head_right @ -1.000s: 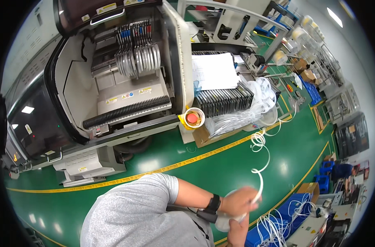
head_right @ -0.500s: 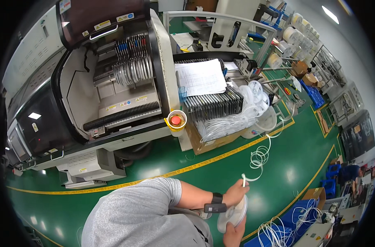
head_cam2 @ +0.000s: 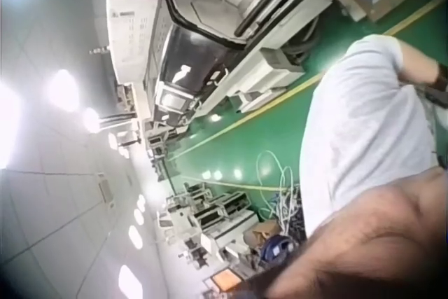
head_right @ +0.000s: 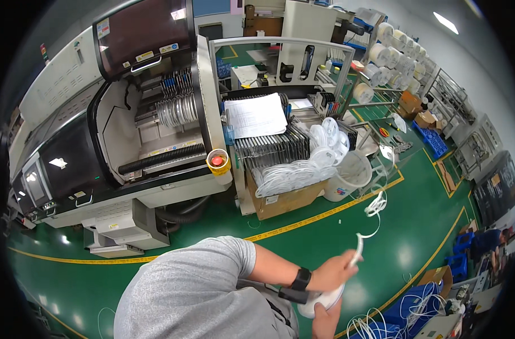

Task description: The person joins two strips of electronic components with tape, winds the strip onto a reel, and loads the reel into a feeder. After inserting the feeder into a machine, the person removes it, cuts the strip with shears, and winds the remaining strip back onto the reel.

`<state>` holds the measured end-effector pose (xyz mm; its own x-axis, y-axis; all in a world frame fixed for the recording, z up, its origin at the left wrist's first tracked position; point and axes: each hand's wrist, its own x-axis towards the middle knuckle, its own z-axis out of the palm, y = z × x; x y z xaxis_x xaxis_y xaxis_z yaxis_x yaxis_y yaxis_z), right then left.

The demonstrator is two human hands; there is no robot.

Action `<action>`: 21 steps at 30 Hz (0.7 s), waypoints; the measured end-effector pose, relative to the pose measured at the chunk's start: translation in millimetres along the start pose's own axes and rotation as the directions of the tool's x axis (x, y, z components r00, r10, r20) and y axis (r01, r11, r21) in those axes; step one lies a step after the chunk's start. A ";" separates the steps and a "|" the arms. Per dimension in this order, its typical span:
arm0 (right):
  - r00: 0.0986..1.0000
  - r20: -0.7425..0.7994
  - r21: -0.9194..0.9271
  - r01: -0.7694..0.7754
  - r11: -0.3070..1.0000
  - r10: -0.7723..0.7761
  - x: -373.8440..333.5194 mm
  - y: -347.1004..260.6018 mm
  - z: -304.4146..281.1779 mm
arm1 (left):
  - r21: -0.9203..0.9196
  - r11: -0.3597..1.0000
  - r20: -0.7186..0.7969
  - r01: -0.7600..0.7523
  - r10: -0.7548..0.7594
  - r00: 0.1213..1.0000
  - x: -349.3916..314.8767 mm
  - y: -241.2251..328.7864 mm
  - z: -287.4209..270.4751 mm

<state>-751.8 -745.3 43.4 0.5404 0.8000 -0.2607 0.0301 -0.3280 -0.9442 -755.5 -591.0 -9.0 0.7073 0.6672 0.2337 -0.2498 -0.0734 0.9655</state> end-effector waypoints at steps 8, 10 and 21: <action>0.980 0.077 0.240 0.163 0.957 -0.186 29.6 18.8 -58.8 | 0.080 0.997 -0.294 0.007 0.017 0.955 33.0 -7.4 39.8; 0.984 0.091 0.126 0.144 0.982 -0.156 33.7 30.4 -71.2 | 0.113 0.991 -0.264 0.077 -0.045 0.964 36.2 -7.1 56.1; 0.937 -0.122 0.048 0.334 0.941 -0.327 47.5 37.1 -134.6 | 0.039 0.984 -0.026 0.171 -0.171 0.985 86.7 -3.3 119.9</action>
<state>-611.8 -787.2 23.0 0.5992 0.7956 0.0890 0.1691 -0.0172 -0.9854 -614.1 -621.8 21.9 0.7219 0.6892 0.0625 -0.0990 0.0135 0.9950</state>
